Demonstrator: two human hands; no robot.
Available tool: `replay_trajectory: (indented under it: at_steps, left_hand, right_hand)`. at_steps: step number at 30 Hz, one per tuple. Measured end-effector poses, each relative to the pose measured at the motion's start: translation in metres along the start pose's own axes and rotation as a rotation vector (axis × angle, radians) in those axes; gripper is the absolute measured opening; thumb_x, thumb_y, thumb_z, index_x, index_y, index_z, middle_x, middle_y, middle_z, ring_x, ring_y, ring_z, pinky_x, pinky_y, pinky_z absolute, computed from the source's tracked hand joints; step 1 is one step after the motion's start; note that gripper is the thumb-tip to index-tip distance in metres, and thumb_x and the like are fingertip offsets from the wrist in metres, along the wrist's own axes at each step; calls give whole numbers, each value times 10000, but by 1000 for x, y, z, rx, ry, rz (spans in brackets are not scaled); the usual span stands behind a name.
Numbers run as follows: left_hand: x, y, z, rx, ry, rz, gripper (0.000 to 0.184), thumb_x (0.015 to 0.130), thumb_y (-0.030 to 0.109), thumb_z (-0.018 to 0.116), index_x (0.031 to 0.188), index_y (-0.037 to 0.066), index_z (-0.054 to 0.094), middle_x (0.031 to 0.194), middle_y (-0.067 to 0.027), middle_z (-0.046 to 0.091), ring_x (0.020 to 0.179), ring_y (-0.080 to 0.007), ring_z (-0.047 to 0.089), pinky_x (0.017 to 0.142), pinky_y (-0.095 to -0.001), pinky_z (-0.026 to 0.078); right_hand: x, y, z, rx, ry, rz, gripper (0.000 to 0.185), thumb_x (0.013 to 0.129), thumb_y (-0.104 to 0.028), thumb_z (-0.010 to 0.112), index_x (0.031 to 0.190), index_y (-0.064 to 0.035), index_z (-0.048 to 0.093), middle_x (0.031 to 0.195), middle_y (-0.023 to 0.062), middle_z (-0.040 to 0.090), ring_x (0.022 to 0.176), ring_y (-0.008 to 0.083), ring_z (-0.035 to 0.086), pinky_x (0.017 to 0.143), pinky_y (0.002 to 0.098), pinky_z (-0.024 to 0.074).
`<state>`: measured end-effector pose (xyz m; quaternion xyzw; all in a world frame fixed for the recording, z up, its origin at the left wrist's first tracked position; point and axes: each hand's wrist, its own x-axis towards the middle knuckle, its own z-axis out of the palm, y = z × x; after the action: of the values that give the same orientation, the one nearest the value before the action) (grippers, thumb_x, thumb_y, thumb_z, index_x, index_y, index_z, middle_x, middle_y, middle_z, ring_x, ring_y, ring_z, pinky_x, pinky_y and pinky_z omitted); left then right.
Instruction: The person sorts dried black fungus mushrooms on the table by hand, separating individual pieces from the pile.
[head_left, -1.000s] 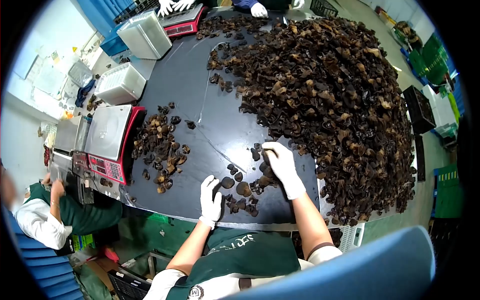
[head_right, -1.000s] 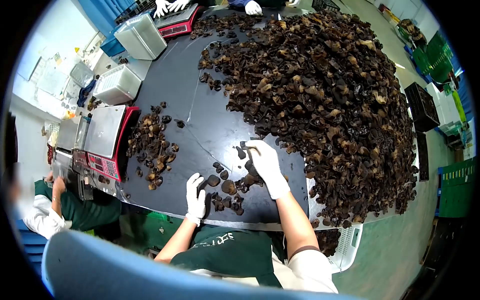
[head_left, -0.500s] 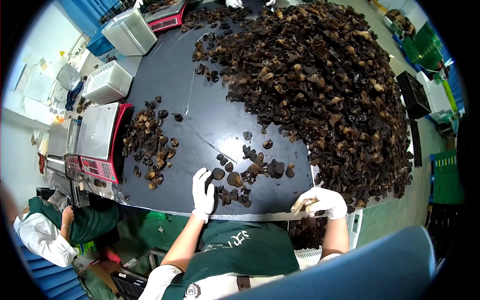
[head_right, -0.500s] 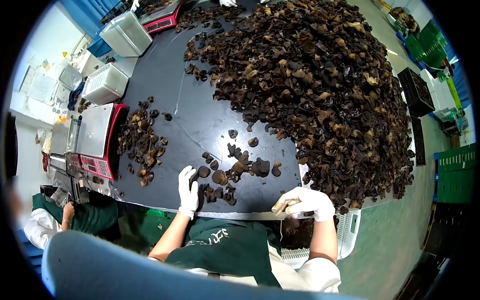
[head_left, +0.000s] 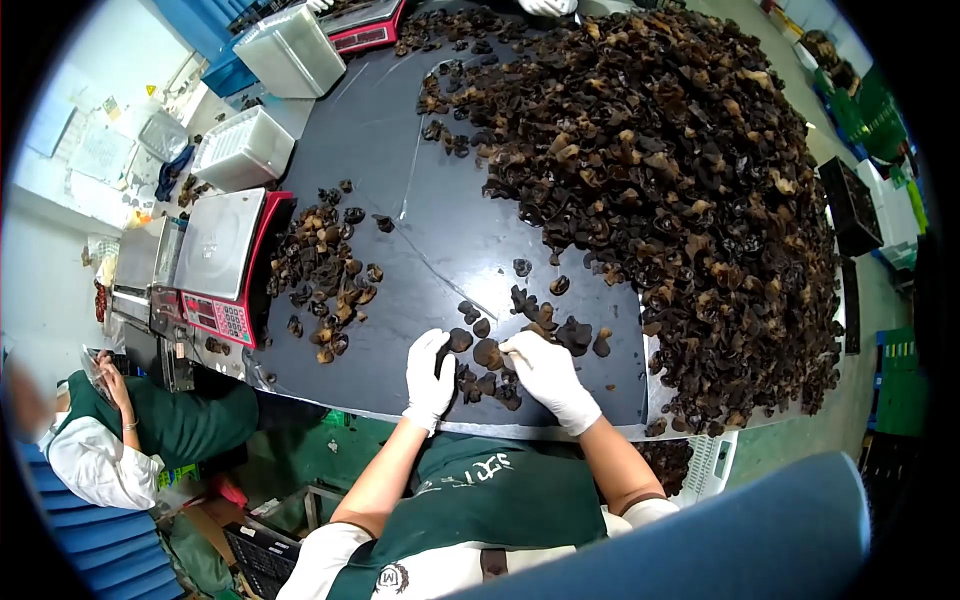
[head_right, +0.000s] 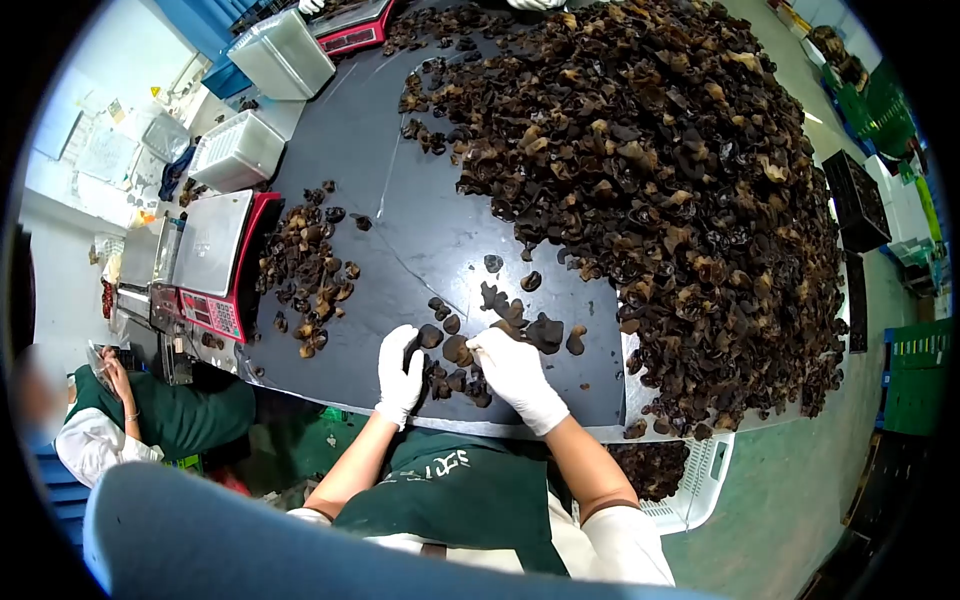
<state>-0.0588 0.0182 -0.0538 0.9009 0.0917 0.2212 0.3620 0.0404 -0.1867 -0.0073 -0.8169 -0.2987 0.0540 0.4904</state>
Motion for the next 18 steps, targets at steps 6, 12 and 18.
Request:
replay_trajectory:
  at_steps: [6,12,18]
  left_hand:
    - [-1,2,2,-8,22,-17,320,875,60,643,1195,52,639,1230,-173,618,1165,-352,575,1029,-433,453]
    - [-2,1,4,-13,29,-22,305,879,42,609,1181,56,645,1208,-165,632,1148,-348,583,1026,-432,456]
    - [-2,-3,5,-1,36,-11,291,889,46,601,1176,51,645,1209,-164,636,1158,-351,582,1035,-432,450]
  right_hand:
    - [-7,3,-92,191,-711,276,240,902,-277,649,941,-55,732,891,110,737,811,248,710,765,348,549]
    - [4,-34,-70,-144,-518,156,194,863,-231,699,946,-57,675,853,112,689,769,294,670,712,370,533]
    - [19,-2,20,-240,-166,-89,237,862,-208,661,1068,-89,668,925,142,658,848,315,665,772,397,535]
